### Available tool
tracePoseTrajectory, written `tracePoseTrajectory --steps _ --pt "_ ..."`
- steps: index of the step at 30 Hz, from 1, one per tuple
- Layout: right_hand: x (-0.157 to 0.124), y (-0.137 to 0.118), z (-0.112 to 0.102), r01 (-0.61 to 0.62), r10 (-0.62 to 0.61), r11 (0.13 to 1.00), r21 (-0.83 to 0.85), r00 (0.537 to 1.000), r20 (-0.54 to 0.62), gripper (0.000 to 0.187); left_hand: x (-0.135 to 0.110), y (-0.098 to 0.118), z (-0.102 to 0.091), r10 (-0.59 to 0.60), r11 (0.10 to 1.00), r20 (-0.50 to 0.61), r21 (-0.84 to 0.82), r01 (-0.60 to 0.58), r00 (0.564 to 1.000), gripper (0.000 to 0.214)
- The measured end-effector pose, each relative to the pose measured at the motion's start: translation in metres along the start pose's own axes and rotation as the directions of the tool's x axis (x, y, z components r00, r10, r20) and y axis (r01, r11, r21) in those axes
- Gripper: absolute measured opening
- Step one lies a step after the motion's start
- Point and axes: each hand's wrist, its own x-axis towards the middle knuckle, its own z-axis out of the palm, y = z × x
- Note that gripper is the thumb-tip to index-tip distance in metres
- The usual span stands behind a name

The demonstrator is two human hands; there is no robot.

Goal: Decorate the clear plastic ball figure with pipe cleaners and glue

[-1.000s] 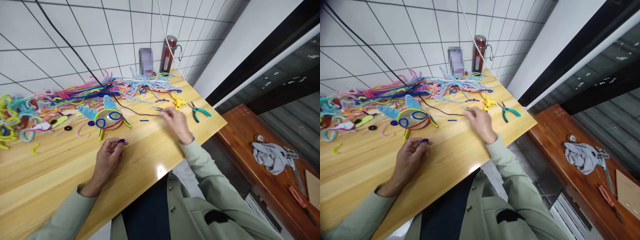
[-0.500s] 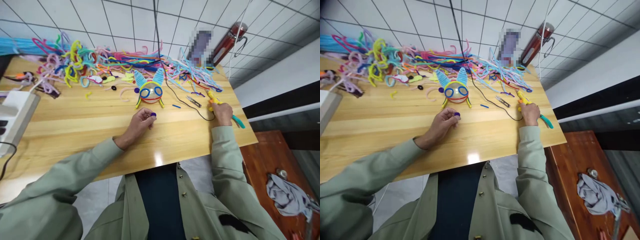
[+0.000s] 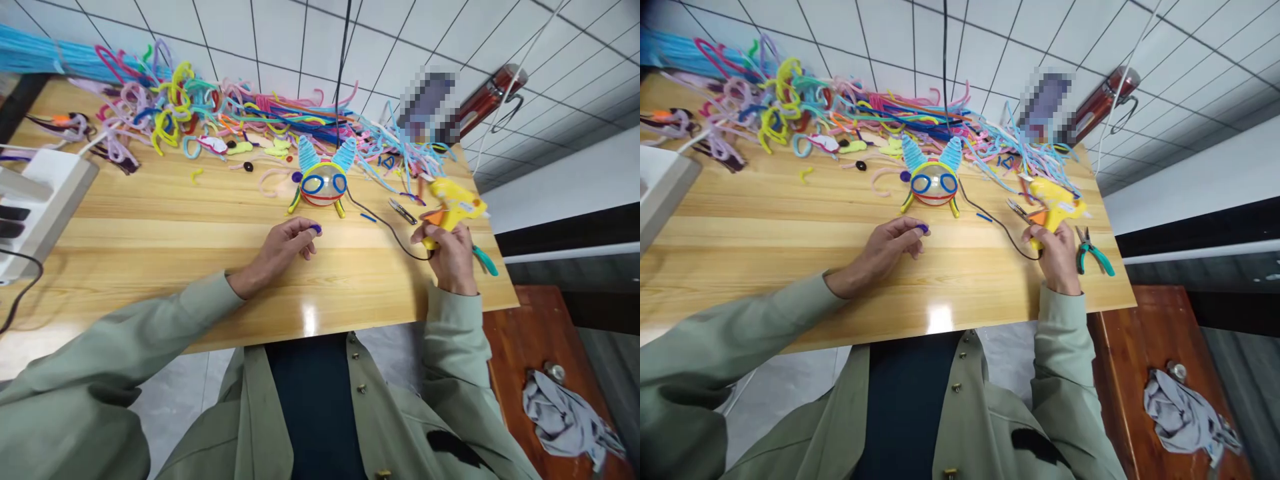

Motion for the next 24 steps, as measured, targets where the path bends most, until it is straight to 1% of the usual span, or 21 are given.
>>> tracePoseTrajectory --steps 2,3,5,7,9,11,13,15,17,19,21,24 --pt "0.002 -0.002 0.003 -0.064 0.074 0.99 -0.123 0.994 0.083 0.016 -0.001 0.0 -0.002 0.001 0.998 0.007 0.062 -0.002 1.0 0.031" --pt "0.005 -0.002 0.002 -0.083 0.099 0.981 -0.173 0.991 0.085 0.015 -0.001 -0.001 -0.003 0.001 0.996 0.004 0.092 -0.001 1.0 0.031" --pt "0.012 -0.001 -0.004 -0.111 0.119 0.972 -0.208 0.992 0.029 0.015 -0.001 -0.003 -0.003 0.003 0.989 0.007 0.146 -0.004 1.0 0.03" --pt "0.016 -0.002 -0.012 -0.134 0.13 0.974 -0.185 0.991 -0.032 0.015 -0.002 -0.005 -0.001 0.012 0.98 0.029 0.199 -0.018 0.999 0.029" --pt "0.017 -0.004 -0.018 -0.152 0.149 0.976 -0.159 0.988 -0.031 0.017 -0.003 -0.006 0.0 0.032 0.966 0.057 0.256 -0.046 0.998 0.029" --pt "0.015 -0.007 -0.021 -0.145 0.143 0.983 -0.116 0.989 -0.028 0.018 -0.005 -0.006 -0.001 0.07 0.946 0.083 0.312 -0.092 0.994 0.028" --pt "0.015 -0.009 -0.023 -0.118 0.116 0.992 -0.034 0.992 -0.045 0.022 -0.008 -0.006 -0.001 0.135 0.915 0.108 0.367 -0.166 0.985 0.025" --pt "0.017 -0.009 -0.024 -0.078 0.081 0.996 0.051 0.995 -0.06 0.027 -0.009 -0.005 0.002 0.222 0.863 0.152 0.43 -0.267 0.963 0.022" --pt "0.022 -0.007 -0.024 -0.042 0.05 0.994 0.104 0.996 -0.069 0.032 -0.006 -0.004 0.011 0.291 0.766 0.22 0.529 -0.365 0.931 0.019" --pt "0.027 -0.003 -0.023 -0.022 0.031 0.992 0.126 0.997 -0.075 0.033 0.001 0.0 0.029 0.288 0.616 0.287 0.675 -0.406 0.914 0.018" --pt "0.031 0.004 -0.022 -0.025 0.036 0.987 0.16 0.997 -0.063 0.033 0.013 0.006 0.055 0.214 0.432 0.315 0.818 -0.379 0.925 0.021" --pt "0.031 0.016 -0.022 -0.035 0.049 0.966 0.256 0.998 -0.048 0.032 0.035 0.016 0.097 0.099 0.206 0.319 0.92 -0.333 0.943 0.031"
